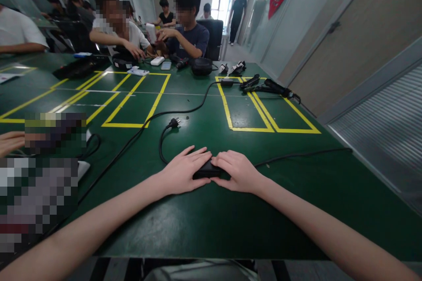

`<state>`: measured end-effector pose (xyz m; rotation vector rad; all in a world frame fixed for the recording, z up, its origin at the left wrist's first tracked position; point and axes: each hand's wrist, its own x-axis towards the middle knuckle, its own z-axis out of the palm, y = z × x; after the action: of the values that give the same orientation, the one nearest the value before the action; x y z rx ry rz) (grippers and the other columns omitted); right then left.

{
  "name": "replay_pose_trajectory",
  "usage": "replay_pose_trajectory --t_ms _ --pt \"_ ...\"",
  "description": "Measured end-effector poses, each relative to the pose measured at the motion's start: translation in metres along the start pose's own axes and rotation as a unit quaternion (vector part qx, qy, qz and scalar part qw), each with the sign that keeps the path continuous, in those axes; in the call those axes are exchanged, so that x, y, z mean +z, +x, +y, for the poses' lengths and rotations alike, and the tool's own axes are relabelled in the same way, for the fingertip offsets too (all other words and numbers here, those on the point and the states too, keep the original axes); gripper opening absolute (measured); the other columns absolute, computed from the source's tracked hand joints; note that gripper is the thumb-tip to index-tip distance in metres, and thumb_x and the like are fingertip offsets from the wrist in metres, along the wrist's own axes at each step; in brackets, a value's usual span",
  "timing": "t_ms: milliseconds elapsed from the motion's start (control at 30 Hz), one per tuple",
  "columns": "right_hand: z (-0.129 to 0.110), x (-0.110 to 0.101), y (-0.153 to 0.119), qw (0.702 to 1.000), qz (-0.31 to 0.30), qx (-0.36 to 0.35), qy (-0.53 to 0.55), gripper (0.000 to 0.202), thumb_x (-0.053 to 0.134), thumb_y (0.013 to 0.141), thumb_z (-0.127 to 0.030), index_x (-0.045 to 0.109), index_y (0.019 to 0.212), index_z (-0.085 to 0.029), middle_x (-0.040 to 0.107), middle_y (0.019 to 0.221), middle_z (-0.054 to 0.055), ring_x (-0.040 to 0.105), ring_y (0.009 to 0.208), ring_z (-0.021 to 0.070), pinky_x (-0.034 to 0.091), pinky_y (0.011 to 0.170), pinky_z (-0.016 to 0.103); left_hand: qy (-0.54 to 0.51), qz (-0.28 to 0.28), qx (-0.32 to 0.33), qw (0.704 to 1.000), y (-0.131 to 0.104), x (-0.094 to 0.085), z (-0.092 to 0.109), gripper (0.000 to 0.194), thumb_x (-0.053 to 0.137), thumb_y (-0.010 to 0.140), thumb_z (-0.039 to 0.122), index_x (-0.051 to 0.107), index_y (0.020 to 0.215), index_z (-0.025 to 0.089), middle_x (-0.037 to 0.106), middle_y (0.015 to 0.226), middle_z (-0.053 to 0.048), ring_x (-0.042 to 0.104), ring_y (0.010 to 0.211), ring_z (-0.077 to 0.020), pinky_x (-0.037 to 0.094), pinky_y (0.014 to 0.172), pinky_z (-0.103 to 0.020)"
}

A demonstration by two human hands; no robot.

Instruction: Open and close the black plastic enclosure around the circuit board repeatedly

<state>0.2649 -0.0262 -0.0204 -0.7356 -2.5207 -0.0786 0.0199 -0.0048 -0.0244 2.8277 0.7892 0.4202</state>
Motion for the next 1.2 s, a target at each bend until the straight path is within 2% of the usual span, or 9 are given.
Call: replay_pose_trajectory --t_ms 200,333,467,567,733,900,1000,1067,1200 --pt "0.002 -0.002 0.001 0.996 0.009 -0.046 -0.076 0.030 0.043 0.111 -0.032 0.065 0.114 -0.011 0.076 0.100 0.014 0.069 0.082 0.0220 0.047 0.070 0.035 0.045 0.050 0.046 0.997 0.004 0.005 -0.010 0.048 0.058 0.106 0.046 0.058 0.139 0.012 0.070 0.139 -0.018 0.067 0.132 -0.0275 0.050 0.114 -0.044" --pt "0.004 -0.004 0.003 0.995 0.009 -0.053 -0.080 0.033 0.042 0.112 -0.033 0.066 0.111 -0.011 0.077 0.095 0.013 0.068 0.077 0.0214 0.047 0.069 0.035 0.071 0.089 0.065 0.991 0.005 0.006 -0.011 0.047 0.049 0.109 0.054 0.066 0.124 0.012 0.078 0.122 -0.017 0.076 0.114 -0.0256 0.057 0.102 -0.039" --pt "0.006 -0.009 0.002 0.995 0.021 -0.053 -0.080 0.032 0.043 0.112 -0.033 0.067 0.109 -0.012 0.076 0.090 0.012 0.068 0.074 0.0211 0.047 0.069 0.034 0.073 0.126 0.067 0.987 0.005 -0.001 -0.008 0.052 0.045 0.108 0.060 0.069 0.118 0.014 0.081 0.111 -0.015 0.079 0.102 -0.0243 0.059 0.094 -0.037" --pt "0.009 -0.015 -0.002 0.996 0.049 -0.039 -0.067 0.030 0.045 0.111 -0.034 0.066 0.112 -0.011 0.076 0.090 0.012 0.069 0.074 0.0208 0.048 0.069 0.034 0.051 0.154 0.054 0.985 0.002 -0.011 -0.006 0.049 0.046 0.109 0.057 0.067 0.121 0.015 0.081 0.108 -0.012 0.079 0.096 -0.0229 0.059 0.090 -0.035" --pt "0.008 -0.018 -0.004 0.997 0.060 0.016 0.037 0.022 0.060 0.104 -0.033 0.065 0.115 -0.015 0.078 0.099 0.012 0.073 0.082 0.0227 0.053 0.073 0.035 0.040 0.148 0.044 0.987 -0.003 -0.017 -0.002 0.039 0.047 0.110 0.047 0.067 0.120 0.015 0.079 0.100 -0.010 0.076 0.089 -0.0212 0.059 0.078 -0.031" --pt "0.002 -0.013 -0.003 0.979 -0.025 0.090 0.179 0.036 0.068 0.098 -0.033 0.062 0.132 -0.021 0.077 0.116 0.011 0.076 0.103 0.0241 0.061 0.089 0.036 0.072 0.168 0.082 0.980 -0.002 -0.013 0.000 0.038 0.045 0.111 0.045 0.067 0.117 0.014 0.079 0.100 -0.011 0.076 0.090 -0.0219 0.058 0.074 -0.032" --pt "0.005 -0.010 -0.005 0.989 -0.016 0.065 0.131 0.033 0.060 0.102 -0.027 0.063 0.135 -0.021 0.077 0.120 0.012 0.076 0.107 0.0239 0.062 0.090 0.036 0.068 0.176 0.073 0.979 0.000 -0.013 0.001 0.036 0.049 0.110 0.044 0.067 0.122 0.015 0.080 0.105 -0.011 0.076 0.095 -0.0224 0.060 0.079 -0.033" --pt "0.011 -0.010 -0.009 0.997 0.002 0.046 0.059 0.036 0.056 0.104 -0.027 0.063 0.139 -0.021 0.075 0.126 0.014 0.077 0.104 0.0243 0.063 0.088 0.035 0.063 0.191 0.067 0.977 0.001 -0.016 0.001 0.035 0.053 0.109 0.041 0.064 0.131 0.016 0.079 0.118 -0.012 0.075 0.109 -0.0240 0.060 0.092 -0.038" --pt "0.033 -0.019 -0.017 0.993 0.077 0.089 -0.006 0.035 0.053 0.106 -0.030 0.065 0.138 -0.021 0.076 0.126 0.013 0.078 0.097 0.0245 0.063 0.083 0.034 0.083 0.239 0.063 0.965 -0.002 -0.021 0.001 0.047 0.058 0.105 0.028 0.051 0.150 0.020 0.064 0.148 -0.014 0.060 0.139 -0.0281 0.044 0.120 -0.051"
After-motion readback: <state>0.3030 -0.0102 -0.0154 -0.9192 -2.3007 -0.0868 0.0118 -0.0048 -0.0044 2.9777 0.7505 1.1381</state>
